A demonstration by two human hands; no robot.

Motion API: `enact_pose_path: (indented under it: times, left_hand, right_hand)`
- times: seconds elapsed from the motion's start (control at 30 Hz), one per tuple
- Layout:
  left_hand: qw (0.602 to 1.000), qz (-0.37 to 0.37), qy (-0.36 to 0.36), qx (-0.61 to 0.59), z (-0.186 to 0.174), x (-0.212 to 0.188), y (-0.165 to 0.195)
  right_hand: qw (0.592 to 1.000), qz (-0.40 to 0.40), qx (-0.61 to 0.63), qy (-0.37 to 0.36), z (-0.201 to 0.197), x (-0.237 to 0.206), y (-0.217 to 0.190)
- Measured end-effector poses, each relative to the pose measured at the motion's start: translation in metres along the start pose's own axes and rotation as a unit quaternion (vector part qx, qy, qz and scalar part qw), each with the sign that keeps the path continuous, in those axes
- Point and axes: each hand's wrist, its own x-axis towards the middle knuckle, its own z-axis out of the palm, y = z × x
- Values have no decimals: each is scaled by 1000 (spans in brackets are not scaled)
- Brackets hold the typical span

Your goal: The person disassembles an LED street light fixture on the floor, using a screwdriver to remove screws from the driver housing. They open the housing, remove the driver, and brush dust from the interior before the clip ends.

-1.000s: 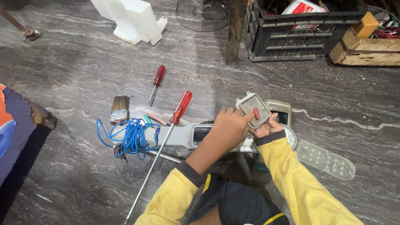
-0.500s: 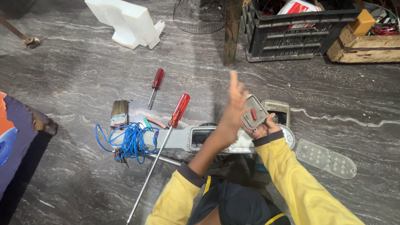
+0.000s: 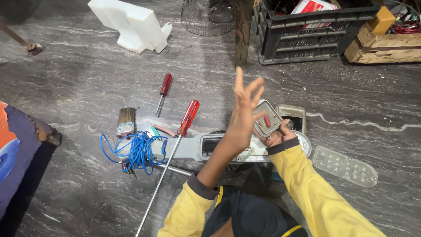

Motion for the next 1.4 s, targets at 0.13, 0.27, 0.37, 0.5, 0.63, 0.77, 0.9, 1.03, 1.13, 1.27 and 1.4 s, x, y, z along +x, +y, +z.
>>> enact_pose_path:
  times: [0.13, 0.27, 0.37, 0.5, 0.63, 0.77, 0.9, 1.03, 1.13, 1.27, 1.4]
  left_hand:
    - [962, 71, -10, 262, -2, -11, 4]
    - [738, 331, 10, 588, -9, -19, -2]
    - [660, 408, -21, 630, -21, -20, -14]
    - [663, 339, -30, 667, -41, -25, -40]
    - [633, 231, -49, 737, -54, -24, -62]
    - [673, 230, -52, 702, -55, -21, -65]
    - [752, 170, 32, 637, -44, -22, -56]
    - [770, 185, 115, 600, -39, -27, -45]
    - [796, 175, 95, 572, -46, -29, -40]
    - [999, 12, 28, -30, -54, -20, -41]
    - [884, 103, 29, 456, -54, -22, -44]
  right_hand:
    - [999, 0, -28, -18, 2, -7, -1]
    - [992, 16, 49, -114, -4, -6, 0]
    - [996, -21, -79, -37, -12, -6, 1]
    - [992, -25, 1, -127, -9, -3, 3]
    - [997, -21, -43, -59, -1, 0, 1]
    - [998, -13, -41, -50, 3, -5, 0]
    - [996, -23, -46, -75, 1, -6, 0]
    - [995, -26, -74, -64, -3, -5, 1]
    - [994, -20, -70, -79, -7, -5, 0]
    - [993, -17, -44, -112, -9, -2, 1]
    - [994, -26, -56, -86, -13, -1, 3]
